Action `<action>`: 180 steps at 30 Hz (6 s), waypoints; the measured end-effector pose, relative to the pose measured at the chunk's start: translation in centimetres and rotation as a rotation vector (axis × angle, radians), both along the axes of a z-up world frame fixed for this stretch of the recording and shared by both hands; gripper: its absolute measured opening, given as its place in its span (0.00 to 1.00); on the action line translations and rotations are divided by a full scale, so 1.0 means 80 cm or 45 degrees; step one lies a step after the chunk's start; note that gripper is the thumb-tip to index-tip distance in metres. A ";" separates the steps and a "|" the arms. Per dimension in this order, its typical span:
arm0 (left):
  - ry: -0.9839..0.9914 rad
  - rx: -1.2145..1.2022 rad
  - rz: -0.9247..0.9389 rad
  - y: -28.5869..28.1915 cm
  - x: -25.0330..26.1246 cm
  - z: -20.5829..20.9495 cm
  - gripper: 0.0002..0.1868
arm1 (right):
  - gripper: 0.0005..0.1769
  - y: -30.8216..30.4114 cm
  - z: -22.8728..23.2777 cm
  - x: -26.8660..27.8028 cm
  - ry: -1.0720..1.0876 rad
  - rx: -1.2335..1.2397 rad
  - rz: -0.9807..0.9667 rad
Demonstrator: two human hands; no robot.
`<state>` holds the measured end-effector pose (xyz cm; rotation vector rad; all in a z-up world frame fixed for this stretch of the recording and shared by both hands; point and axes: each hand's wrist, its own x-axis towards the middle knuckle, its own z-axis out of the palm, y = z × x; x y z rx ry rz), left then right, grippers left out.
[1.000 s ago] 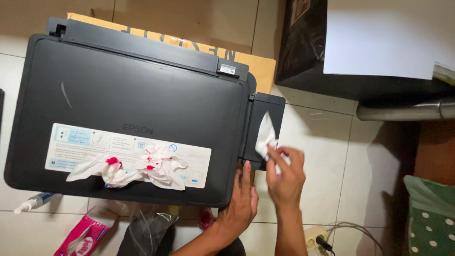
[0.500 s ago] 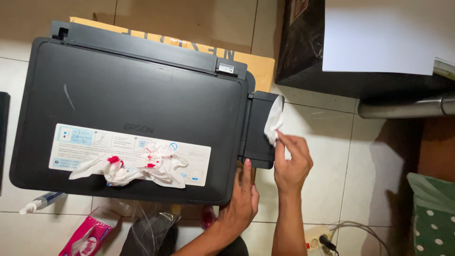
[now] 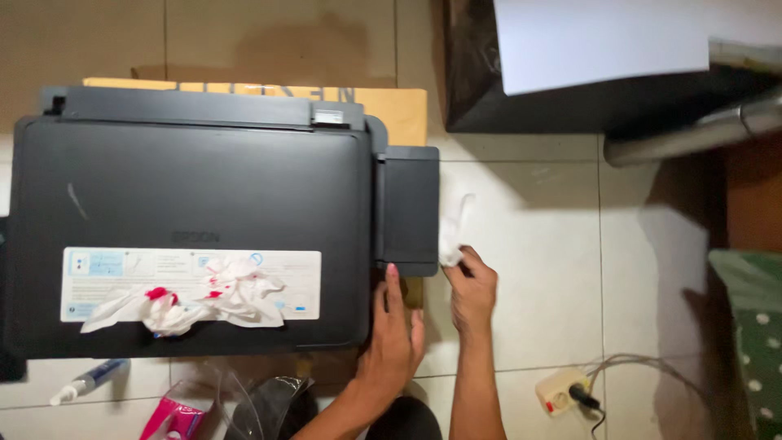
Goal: The person wipes the exterior of an Epson printer with a tissue, opens the top cover, and cleans the front and side surfaces. They handle a plastic bag containing small items and a power cable, then continue wiping the printer body.
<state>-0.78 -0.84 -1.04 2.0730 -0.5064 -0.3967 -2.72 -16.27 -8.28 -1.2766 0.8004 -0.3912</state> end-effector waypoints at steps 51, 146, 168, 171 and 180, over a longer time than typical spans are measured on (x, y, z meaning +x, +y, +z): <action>-0.640 0.920 -0.609 -0.067 0.137 0.089 0.49 | 0.10 0.040 -0.083 0.020 0.063 0.676 -0.536; 0.372 -0.601 -0.014 0.132 -0.228 0.101 0.10 | 0.14 0.151 0.177 -0.292 -0.298 -0.075 0.299; 0.135 -0.280 0.314 -0.030 -0.156 -0.075 0.24 | 0.17 -0.016 0.000 -0.196 -0.049 -0.142 0.187; -0.459 -0.050 0.249 -0.050 -0.138 -0.084 0.27 | 0.18 -0.038 -0.019 -0.160 -0.025 -0.074 0.122; -0.827 0.020 0.427 -0.096 -0.074 -0.092 0.42 | 0.17 -0.050 -0.066 -0.060 -0.144 -0.027 0.142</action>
